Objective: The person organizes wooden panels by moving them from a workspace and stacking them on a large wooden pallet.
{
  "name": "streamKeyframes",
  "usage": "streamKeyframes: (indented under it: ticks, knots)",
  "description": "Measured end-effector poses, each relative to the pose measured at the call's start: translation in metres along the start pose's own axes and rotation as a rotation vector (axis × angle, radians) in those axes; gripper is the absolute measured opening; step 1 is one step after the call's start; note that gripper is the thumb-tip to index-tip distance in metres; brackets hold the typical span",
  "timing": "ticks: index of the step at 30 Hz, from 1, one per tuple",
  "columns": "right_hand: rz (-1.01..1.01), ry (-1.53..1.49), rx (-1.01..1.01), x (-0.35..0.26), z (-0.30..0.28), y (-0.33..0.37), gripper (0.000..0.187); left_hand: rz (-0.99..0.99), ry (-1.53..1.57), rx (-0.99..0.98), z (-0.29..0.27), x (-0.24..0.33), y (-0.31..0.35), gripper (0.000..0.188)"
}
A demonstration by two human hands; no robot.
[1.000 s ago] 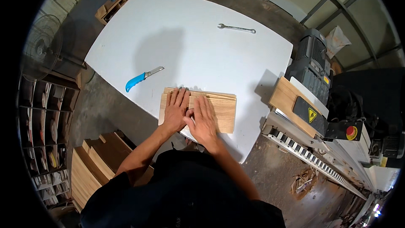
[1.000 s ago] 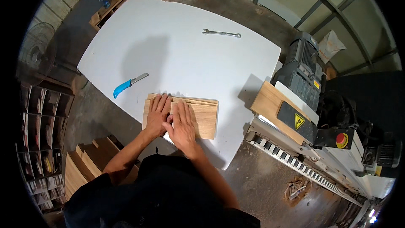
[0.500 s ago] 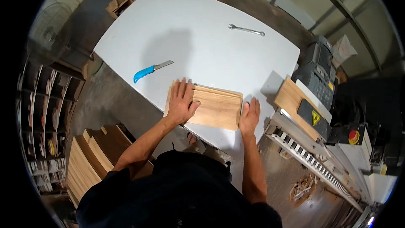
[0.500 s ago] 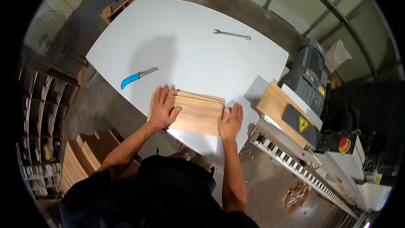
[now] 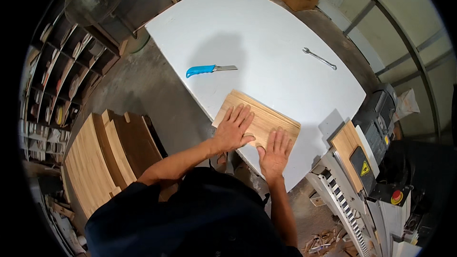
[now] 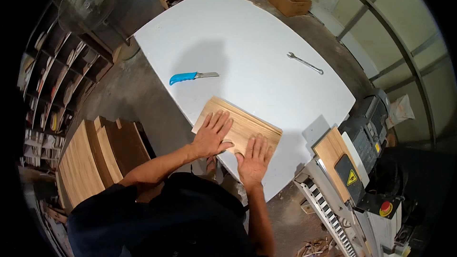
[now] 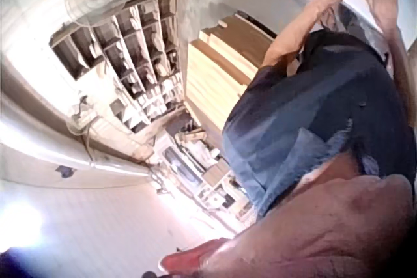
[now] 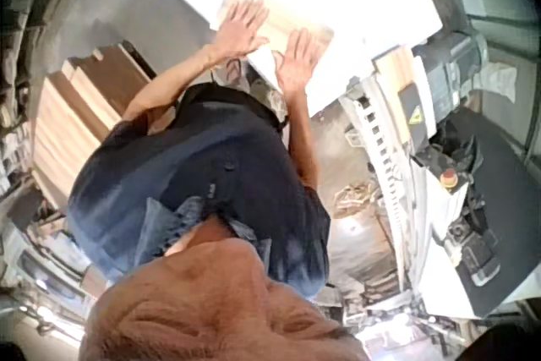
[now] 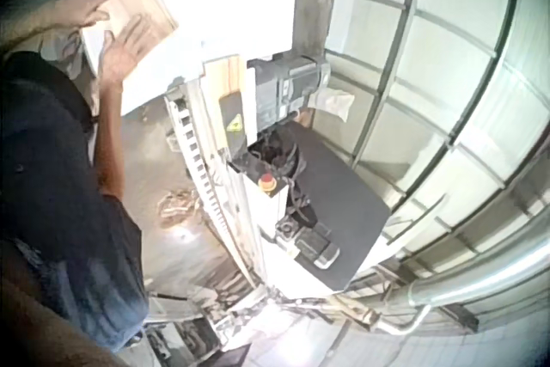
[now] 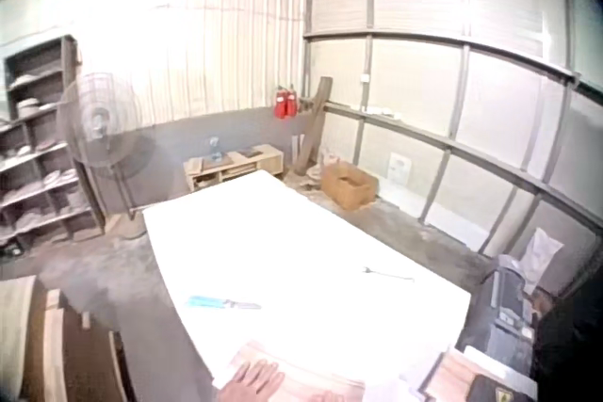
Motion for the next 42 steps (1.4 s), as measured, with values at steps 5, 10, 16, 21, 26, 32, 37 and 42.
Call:
streamKeyframes:
  ticks: [5, 10, 16, 21, 26, 32, 37, 42]
  knots:
    - [0.119, -0.088, 0.06, 0.016, -0.008, 0.018, 0.068, -0.2, -0.02, 0.086, -0.002, -0.052, 0.015, 0.085]
    - [0.366, -0.443, 0.328, 0.052, 0.005, 0.026, 0.063, -0.478, 0.428, 0.052, -0.009, -0.076, 0.01, 0.076]
    - [0.6, -0.436, 0.227, 0.092, 0.017, -0.005, 0.053, -0.79, 0.643, -0.088, 0.004, -0.072, -0.028, 0.063]
    - [0.665, -1.005, 0.291, 0.103, 0.017, -0.009, 0.043, -0.773, 0.699, -0.037, 0.001, -0.083, -0.029, 0.057]
    - [0.427, -0.921, 0.715, 0.079, -0.008, 0.005, 0.045, -0.501, 0.94, 0.461, -0.033, -0.064, 0.004, 0.043]
    - [0.265, -0.92, 0.745, 0.072, -0.012, 0.023, 0.036, -0.416, 1.161, 0.51, -0.004, -0.071, 0.034, 0.042]
    - [0.271, -0.941, 0.723, 0.065, -0.018, 0.018, 0.025, -0.43, 1.206, 0.364, -0.001, -0.077, 0.033, 0.055]
    - [0.351, -0.73, 0.495, 0.067, -0.011, 0.022, 0.02, -0.465, 1.285, 0.267, -0.012, -0.078, 0.042, 0.05]
Point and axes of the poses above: each hand's wrist, its own y-axis away from the middle knuckle, its own z-axis out of the palm, x = y × z, the point moved 3 cm from there along -y, towards the middle knuckle, and after that the axes turned 11 degrees about -z, right-handed, at the moved point
